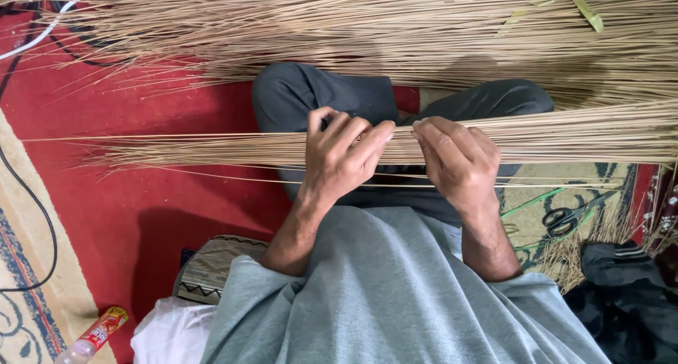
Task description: The person sitting on the floor sorts and aligns long, thin sticks into organized bundles.
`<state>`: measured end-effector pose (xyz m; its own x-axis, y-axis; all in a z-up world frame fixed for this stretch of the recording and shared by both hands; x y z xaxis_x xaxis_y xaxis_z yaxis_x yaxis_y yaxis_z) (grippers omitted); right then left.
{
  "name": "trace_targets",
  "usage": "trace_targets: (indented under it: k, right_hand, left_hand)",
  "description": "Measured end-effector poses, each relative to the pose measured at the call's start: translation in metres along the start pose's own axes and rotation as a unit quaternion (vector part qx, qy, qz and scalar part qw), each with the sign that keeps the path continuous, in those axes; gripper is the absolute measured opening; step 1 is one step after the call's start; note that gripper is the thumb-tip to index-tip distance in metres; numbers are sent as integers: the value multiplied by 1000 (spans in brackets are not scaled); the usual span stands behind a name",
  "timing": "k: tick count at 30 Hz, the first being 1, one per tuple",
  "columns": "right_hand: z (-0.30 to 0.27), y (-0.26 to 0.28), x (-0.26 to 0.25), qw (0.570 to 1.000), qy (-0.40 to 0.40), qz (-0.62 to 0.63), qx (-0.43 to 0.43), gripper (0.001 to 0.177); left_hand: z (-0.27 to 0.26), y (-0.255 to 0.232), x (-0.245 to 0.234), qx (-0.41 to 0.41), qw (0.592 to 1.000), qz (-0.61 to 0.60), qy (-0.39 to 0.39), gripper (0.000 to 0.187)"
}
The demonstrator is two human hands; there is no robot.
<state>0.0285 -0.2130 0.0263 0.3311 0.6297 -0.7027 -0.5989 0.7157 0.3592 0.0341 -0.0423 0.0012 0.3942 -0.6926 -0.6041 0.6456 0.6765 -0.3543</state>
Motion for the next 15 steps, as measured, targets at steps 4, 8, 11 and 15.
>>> trace_targets:
  k: [4,8,11,15]
  right_hand:
    - [-17,-28,-1,1000,6,7,5,5]
    - [-29,-45,-6,1000,1,-8,14,5]
    - [-35,-47,-1,1000,-13,-6,14,5]
    - [-24,-24,2,1000,-10,0,18,5]
  left_hand:
    - [-8,16,-12,2,1000,18,0,8]
    - [-14,29,-27,-2,1000,31,2,10]
    - [-8,26,-27,11,999,49,2,10]
    - [2,4,-13,24,998,54,-5,10]
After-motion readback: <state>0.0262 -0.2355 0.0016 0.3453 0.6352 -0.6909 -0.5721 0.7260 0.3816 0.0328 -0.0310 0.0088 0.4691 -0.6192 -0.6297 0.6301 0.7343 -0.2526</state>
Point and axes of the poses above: each hand's wrist, its own z-axis towards the middle knuckle, its own x-axis out of the palm, y = z × x, the point moved 6 cm from there along z, towards the middle knuckle, and after that the axes turned 2 degrees about x, right-handed, at the moved point
